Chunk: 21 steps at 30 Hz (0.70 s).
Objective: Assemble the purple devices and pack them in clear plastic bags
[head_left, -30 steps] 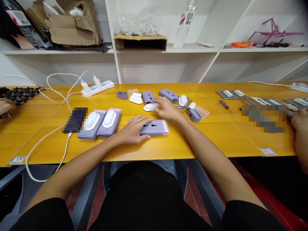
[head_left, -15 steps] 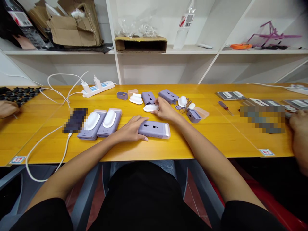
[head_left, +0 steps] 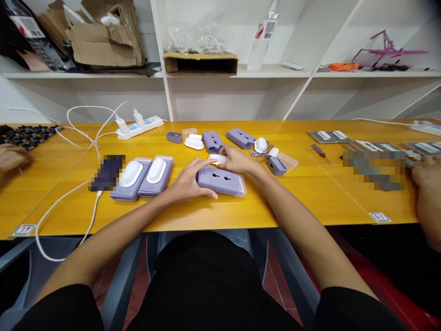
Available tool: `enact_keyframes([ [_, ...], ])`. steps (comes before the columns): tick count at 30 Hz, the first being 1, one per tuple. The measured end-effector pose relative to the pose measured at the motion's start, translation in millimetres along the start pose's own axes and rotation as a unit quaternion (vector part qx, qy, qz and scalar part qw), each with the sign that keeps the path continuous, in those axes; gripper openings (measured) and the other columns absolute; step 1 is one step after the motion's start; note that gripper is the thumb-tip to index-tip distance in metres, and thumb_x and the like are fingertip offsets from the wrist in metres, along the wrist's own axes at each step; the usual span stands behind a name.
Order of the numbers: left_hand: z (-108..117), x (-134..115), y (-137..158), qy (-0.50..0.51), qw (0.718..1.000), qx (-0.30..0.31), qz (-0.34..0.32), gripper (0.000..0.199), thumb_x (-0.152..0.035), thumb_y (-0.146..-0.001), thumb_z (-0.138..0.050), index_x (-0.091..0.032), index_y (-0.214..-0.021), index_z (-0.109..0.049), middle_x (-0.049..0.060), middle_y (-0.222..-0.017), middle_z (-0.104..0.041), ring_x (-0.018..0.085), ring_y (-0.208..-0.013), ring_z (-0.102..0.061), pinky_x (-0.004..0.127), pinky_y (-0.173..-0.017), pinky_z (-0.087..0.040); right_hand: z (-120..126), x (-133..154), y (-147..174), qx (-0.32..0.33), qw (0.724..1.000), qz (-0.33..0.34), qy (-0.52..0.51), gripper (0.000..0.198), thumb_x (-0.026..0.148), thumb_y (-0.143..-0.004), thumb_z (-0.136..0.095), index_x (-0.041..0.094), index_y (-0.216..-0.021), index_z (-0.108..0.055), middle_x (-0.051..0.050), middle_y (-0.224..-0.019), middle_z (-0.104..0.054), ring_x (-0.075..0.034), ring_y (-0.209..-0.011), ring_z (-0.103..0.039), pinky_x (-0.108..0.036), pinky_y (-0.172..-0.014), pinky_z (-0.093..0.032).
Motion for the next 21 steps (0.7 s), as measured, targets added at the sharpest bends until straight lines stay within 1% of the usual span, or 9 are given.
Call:
enact_keyframes([
  [5, 3.8, -9.1, -1.4, 0.062, 0.996, -0.058, 0.021, 0.113, -0.061, -0.066, -0.113, -0.030, -0.164, -0.064, 0.014, -0.165, -0.067, 0.041, -0.152, -0.064, 0.059, -0.134, -0.049, 9.7, -3.5, 4.4, 0.023, 0.999, -0.002, 0.026, 0.062, 0.038, -0.092, -0.087, 0.014, -0.145, -0.067, -0.022, -0.136, -0.082, -0.041, -0.124, -0.077, -0.044, -0.102, -0.059],
  [8, 4.2, -7.6, -2.3, 0.095, 0.989, -0.099, 0.049, 0.113, -0.062, -0.065, -0.113, -0.029, -0.161, -0.064, 0.014, -0.164, -0.068, 0.040, -0.148, -0.068, 0.057, -0.129, -0.054, 11.8, -4.2, 6.1, 0.006, 0.999, 0.014, 0.041, 0.059, 0.029, -0.092, -0.084, 0.014, -0.147, -0.066, -0.024, -0.143, -0.079, -0.043, -0.129, -0.076, -0.047, -0.103, -0.060],
  [11, 3.3, -2.7, -3.0, 0.112, 0.982, -0.138, 0.059, 0.109, -0.063, -0.067, -0.111, -0.030, -0.160, -0.063, 0.014, -0.167, -0.066, 0.040, -0.151, -0.066, 0.056, -0.127, -0.057, 10.5, -5.2, 7.3, -0.018, 0.996, 0.028, 0.085, 0.044, 0.017, -0.091, -0.077, 0.014, -0.135, -0.071, -0.026, -0.131, -0.083, -0.046, -0.118, -0.078, -0.048, -0.094, -0.060],
  [15, 2.3, 0.3, -3.1, 0.137, 0.975, -0.165, 0.058, 0.112, -0.061, -0.070, -0.111, -0.031, -0.163, -0.059, 0.015, -0.170, -0.063, 0.039, -0.153, -0.065, 0.056, -0.128, -0.057, 6.7, -10.7, 7.6, -0.011, 0.994, 0.022, 0.104, 0.036, 0.014, -0.087, -0.075, 0.018, -0.123, -0.071, -0.023, -0.117, -0.083, -0.043, -0.102, -0.078, -0.046, -0.083, -0.058],
  [17, 2.2, -0.5, -2.9, 0.149, 0.972, -0.170, 0.061, 0.111, -0.060, -0.072, -0.110, -0.032, -0.166, -0.056, 0.015, -0.168, -0.064, 0.039, -0.149, -0.067, 0.057, -0.126, -0.059, 6.8, -14.1, 5.9, -0.024, 0.998, 0.013, 0.059, 0.036, 0.017, -0.085, -0.075, 0.020, -0.120, -0.068, -0.022, -0.114, -0.082, -0.041, -0.102, -0.076, -0.047, -0.085, -0.059],
  [18, 2.3, -1.0, -2.8, 0.153, 0.971, -0.173, 0.063, 0.110, -0.059, -0.074, -0.109, -0.032, -0.166, -0.056, 0.015, -0.166, -0.065, 0.038, -0.147, -0.068, 0.057, -0.125, -0.060, 7.8, -15.4, 4.6, -0.042, 0.999, 0.008, 0.012, 0.036, 0.019, -0.084, -0.076, 0.021, -0.118, -0.066, -0.020, -0.113, -0.081, -0.040, -0.102, -0.075, -0.048, -0.086, -0.060],
  [19, 2.3, -1.5, -2.8, 0.155, 0.970, -0.176, 0.063, 0.110, -0.058, -0.074, -0.109, -0.032, -0.167, -0.055, 0.016, -0.165, -0.065, 0.038, -0.146, -0.069, 0.057, -0.124, -0.061, 9.2, -16.0, 3.2, -0.062, 0.996, 0.003, -0.058, 0.037, 0.022, -0.083, -0.076, 0.022, -0.118, -0.064, -0.018, -0.112, -0.080, -0.039, -0.101, -0.074, -0.048, -0.086, -0.060],
  [20, 2.4, -1.8, -2.9, 0.156, 0.969, -0.180, 0.064, 0.110, -0.058, -0.075, -0.109, -0.032, -0.167, -0.054, 0.016, -0.164, -0.066, 0.038, -0.145, -0.069, 0.057, -0.123, -0.061, 10.9, -16.0, 1.8, -0.080, 0.986, -0.001, -0.148, 0.038, 0.026, -0.082, -0.076, 0.024, -0.117, -0.061, -0.015, -0.112, -0.078, -0.036, -0.099, -0.072, -0.048, -0.085, -0.061],
  [21, 2.3, -1.7, -3.0, 0.156, 0.968, -0.185, 0.064, 0.110, -0.057, -0.075, -0.108, -0.031, -0.166, -0.054, 0.016, -0.163, -0.066, 0.038, -0.144, -0.070, 0.057, -0.122, -0.062, 12.6, -15.1, 0.5, -0.091, 0.963, -0.004, -0.252, 0.040, 0.030, -0.081, -0.076, 0.027, -0.117, -0.059, -0.011, -0.111, -0.077, -0.033, -0.095, -0.071, -0.048, -0.083, -0.061],
])
Point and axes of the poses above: each hand's wrist, its own y-axis away from the middle knuckle, its own z-axis out of the back of the hand, x = y × z, the point moved 1 cm from there along -y, towards the middle knuckle
